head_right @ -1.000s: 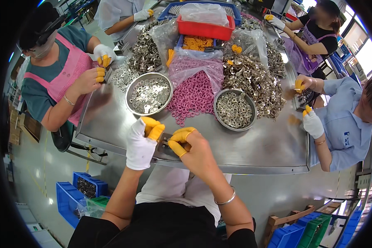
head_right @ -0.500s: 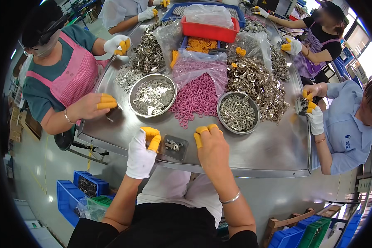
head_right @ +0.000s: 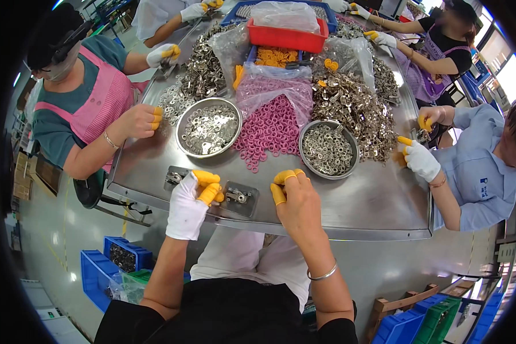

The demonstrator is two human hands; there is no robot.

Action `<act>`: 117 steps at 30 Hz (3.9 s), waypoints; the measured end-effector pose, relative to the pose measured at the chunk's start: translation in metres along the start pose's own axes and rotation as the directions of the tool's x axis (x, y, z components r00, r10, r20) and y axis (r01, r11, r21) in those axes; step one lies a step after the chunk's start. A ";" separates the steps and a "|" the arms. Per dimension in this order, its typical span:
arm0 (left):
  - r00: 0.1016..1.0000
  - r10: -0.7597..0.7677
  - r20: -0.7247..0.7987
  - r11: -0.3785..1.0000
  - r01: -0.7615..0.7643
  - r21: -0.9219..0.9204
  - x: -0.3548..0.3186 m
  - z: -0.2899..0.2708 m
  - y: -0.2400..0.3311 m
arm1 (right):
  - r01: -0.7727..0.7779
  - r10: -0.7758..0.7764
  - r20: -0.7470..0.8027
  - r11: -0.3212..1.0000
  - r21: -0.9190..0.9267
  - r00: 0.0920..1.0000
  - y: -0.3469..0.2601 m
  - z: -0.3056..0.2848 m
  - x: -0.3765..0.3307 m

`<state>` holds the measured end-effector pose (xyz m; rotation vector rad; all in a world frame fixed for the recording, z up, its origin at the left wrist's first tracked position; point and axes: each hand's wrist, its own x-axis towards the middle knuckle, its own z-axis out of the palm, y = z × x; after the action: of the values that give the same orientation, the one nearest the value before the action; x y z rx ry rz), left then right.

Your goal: The person puts on finger protectors and assembles metal brackets by picking up metal rings, washers, and plates and mounting them onto fixtures on a workbench by hand.

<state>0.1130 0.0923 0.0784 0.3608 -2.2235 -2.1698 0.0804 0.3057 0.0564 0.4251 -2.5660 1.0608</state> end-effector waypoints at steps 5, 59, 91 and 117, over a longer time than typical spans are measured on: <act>0.983 -0.128 0.132 0.975 0.149 -0.164 -0.003 -0.004 0.007 | -0.040 0.040 0.032 0.999 -0.006 0.999 0.000 -0.002 -0.002; 0.802 0.595 0.055 0.209 -0.220 0.953 0.135 -0.026 0.001 | 0.021 -0.060 -0.074 0.894 -0.447 0.995 0.048 -0.052 0.005; 0.975 0.168 0.143 0.946 -0.200 0.256 0.015 0.029 0.002 | 0.067 -0.137 0.146 0.912 0.404 0.980 -0.032 -0.025 0.006; 0.913 0.215 0.346 0.903 -0.321 0.286 0.010 0.032 -0.005 | 0.158 -0.157 0.027 0.948 -0.275 0.987 0.004 0.008 0.018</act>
<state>0.0987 0.1221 0.0709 -0.3015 -2.6221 -1.8000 0.0611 0.2995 0.0560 0.5465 -2.5823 0.6339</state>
